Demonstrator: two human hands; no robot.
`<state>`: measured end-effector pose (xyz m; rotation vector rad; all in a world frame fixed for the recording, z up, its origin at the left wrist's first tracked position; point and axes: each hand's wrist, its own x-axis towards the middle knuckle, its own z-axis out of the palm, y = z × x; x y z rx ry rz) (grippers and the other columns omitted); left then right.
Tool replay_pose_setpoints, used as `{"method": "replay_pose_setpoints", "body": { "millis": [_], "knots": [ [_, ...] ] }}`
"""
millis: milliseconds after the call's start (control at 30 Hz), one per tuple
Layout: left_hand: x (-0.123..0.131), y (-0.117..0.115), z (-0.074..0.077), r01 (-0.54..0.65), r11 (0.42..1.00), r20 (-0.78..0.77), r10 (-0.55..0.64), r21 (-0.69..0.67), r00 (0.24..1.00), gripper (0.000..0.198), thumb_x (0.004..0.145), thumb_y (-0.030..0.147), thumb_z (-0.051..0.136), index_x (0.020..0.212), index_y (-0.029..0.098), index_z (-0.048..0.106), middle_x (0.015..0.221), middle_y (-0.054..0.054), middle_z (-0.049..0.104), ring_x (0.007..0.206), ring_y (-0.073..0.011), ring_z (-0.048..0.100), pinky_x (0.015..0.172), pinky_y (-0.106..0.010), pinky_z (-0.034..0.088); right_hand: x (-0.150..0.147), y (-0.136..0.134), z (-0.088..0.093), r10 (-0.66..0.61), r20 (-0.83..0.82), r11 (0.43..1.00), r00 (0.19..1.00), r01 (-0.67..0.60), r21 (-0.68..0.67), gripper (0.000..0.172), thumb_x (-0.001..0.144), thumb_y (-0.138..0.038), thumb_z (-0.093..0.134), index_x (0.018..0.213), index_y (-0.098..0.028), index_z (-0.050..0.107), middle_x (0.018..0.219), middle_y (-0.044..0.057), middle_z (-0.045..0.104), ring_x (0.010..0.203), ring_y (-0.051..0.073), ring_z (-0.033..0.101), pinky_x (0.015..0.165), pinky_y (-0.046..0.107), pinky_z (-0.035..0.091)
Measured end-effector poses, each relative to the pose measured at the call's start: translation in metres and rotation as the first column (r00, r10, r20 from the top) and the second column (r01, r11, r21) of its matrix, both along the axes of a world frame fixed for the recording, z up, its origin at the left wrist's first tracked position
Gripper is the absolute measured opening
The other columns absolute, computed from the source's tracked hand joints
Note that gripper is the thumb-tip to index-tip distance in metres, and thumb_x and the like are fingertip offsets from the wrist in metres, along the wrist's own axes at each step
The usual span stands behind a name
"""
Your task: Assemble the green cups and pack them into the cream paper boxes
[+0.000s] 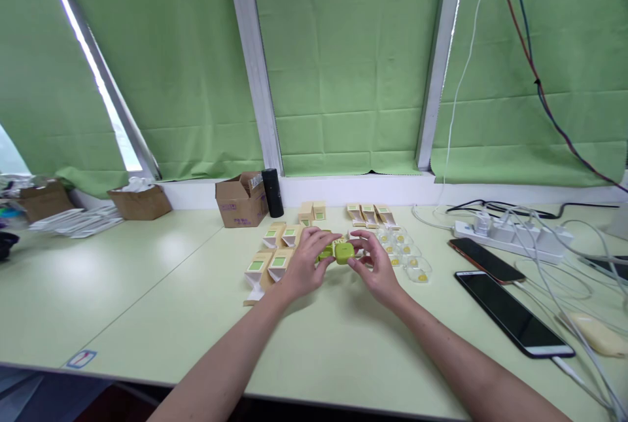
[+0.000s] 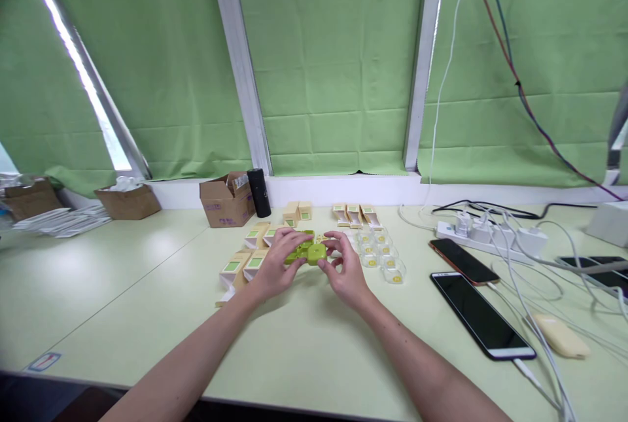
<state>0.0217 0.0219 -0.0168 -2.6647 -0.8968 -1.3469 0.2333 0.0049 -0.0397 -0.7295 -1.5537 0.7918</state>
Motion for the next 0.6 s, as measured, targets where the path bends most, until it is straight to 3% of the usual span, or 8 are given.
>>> {"method": "replay_pose_setpoints", "body": {
  "millis": [167,267,367,433,500,600],
  "knots": [
    [0.005,-0.007,0.002,-0.016,0.997,-0.134,0.026,0.074,0.991,0.064,0.092,0.006,0.064,0.15,0.034,0.055,0.136,-0.01,0.062,0.129,-0.0313,0.046,0.111,-0.054,0.047,-0.003,-0.001,-0.001,-0.002,-0.003,1.0,1.0,0.002,-0.014,0.046,0.091,-0.041,0.071,0.13,-0.027,0.049,0.111,0.008,0.073,0.099,0.023,0.065,0.076,0.034,0.053],
    [0.008,-0.009,0.001,0.02,0.998,-0.152,-0.01,0.062,0.988,0.061,0.093,0.004,0.061,0.146,0.035,0.059,0.135,-0.009,0.063,0.128,-0.0296,0.047,0.111,-0.052,0.047,-0.005,-0.001,-0.001,0.0,0.005,1.0,1.0,0.0,-0.017,0.045,0.093,-0.042,0.07,0.13,-0.026,0.05,0.112,0.008,0.074,0.098,0.023,0.067,0.077,0.034,0.054],
    [0.009,-0.006,-0.001,0.036,0.999,-0.056,-0.036,-0.008,0.998,0.052,0.092,0.007,0.065,0.138,0.031,0.065,0.131,-0.009,0.066,0.128,-0.0294,0.049,0.112,-0.052,0.047,-0.003,0.004,-0.003,-0.02,0.021,1.0,1.0,0.02,0.003,0.038,0.098,-0.043,0.064,0.13,-0.026,0.051,0.114,0.008,0.075,0.099,0.023,0.07,0.08,0.036,0.055],
    [0.008,-0.001,-0.003,0.027,0.994,0.071,-0.02,-0.103,0.997,0.047,0.089,0.01,0.072,0.132,0.029,0.067,0.128,-0.009,0.068,0.128,-0.0293,0.051,0.113,-0.051,0.046,0.001,0.009,-0.005,-0.12,0.081,0.992,0.989,0.115,0.06,0.029,0.101,-0.04,0.059,0.126,-0.026,0.056,0.116,0.009,0.075,0.103,0.025,0.069,0.083,0.038,0.055],
    [0.007,0.006,-0.006,0.022,0.971,0.22,0.031,-0.237,0.975,0.046,0.084,0.012,0.077,0.127,0.027,0.07,0.126,-0.008,0.068,0.126,-0.0283,0.056,0.11,-0.047,0.049,0.005,0.014,-0.008,-0.276,0.248,0.955,0.929,0.236,0.179,0.018,0.101,-0.031,0.056,0.115,-0.024,0.064,0.113,0.009,0.075,0.105,0.027,0.066,0.087,0.041,0.053],
    [0.005,0.016,-0.011,0.087,0.897,0.418,0.115,-0.434,0.901,0.048,0.076,0.011,0.079,0.121,0.025,0.071,0.128,-0.008,0.069,0.12,-0.026,0.063,0.104,-0.042,0.052,0.006,0.018,-0.012,-0.398,0.591,0.909,0.701,0.213,0.36,0.023,0.096,-0.015,0.053,0.107,-0.022,0.072,0.118,0.01,0.076,0.117,0.031,0.059,0.097,0.046,0.048]
  ]
}}
